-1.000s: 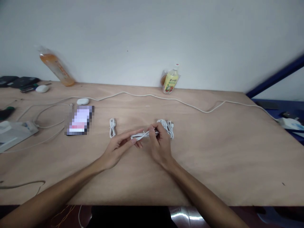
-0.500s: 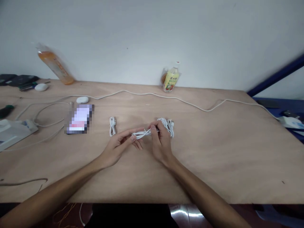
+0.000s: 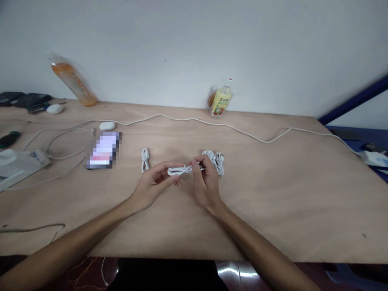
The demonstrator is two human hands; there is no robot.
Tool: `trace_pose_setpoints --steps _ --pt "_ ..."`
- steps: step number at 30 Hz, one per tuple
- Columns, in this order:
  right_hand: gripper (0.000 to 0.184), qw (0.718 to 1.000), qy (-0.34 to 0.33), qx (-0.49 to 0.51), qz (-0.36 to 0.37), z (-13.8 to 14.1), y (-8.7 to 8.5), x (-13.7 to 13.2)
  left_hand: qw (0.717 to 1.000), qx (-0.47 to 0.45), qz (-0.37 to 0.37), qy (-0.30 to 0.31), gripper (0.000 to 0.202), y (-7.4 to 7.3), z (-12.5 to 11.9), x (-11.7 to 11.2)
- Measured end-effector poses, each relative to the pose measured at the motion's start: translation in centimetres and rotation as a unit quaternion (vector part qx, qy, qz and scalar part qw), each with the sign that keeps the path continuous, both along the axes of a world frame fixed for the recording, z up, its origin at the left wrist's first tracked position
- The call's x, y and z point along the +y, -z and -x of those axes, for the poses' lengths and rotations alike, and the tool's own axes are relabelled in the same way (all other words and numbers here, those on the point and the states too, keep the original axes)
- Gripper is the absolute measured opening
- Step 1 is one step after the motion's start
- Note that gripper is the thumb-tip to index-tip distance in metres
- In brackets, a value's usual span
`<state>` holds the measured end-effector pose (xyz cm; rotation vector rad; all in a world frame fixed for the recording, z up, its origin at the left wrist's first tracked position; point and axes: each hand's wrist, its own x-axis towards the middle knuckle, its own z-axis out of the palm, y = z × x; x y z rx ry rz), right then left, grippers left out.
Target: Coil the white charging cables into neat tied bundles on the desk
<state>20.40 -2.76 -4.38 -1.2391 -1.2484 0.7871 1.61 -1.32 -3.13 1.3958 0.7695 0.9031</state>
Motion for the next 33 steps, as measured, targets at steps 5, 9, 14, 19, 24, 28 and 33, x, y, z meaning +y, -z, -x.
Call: trace_pose_setpoints --steps 5,9,14,19,24,28,33 --pt "0.038 0.998 -0.055 0.033 0.027 -0.1 -0.5 0.4 0.996 0.033 -0.084 -0.010 0.036 0.6 0.2 0.0" --pt "0.047 0.993 -0.068 0.081 0.053 0.0 -0.7 0.6 0.968 0.066 -0.242 -0.012 0.036 1.0 0.5 0.0" --pt "0.054 0.986 -0.070 0.127 0.082 0.0 -0.8 0.6 0.905 0.104 -0.412 -0.016 0.039 1.1 0.8 0.3" --pt "0.053 0.979 -0.091 0.162 0.080 0.1 -0.9 0.6 0.917 0.104 -0.382 -0.041 0.034 0.8 0.5 0.1" --pt "0.053 0.985 -0.088 0.132 0.061 0.2 -1.0 0.2 0.975 0.073 -0.204 -0.042 0.028 0.2 0.1 0.0" --pt "0.052 0.990 -0.092 0.100 0.040 0.1 -1.0 0.0 0.993 0.048 -0.090 -0.059 0.027 0.3 -0.1 0.2" --pt "0.047 0.989 -0.102 0.104 0.039 -0.2 -0.9 0.2 0.998 -0.003 0.007 -0.065 0.034 0.6 -0.3 0.4"
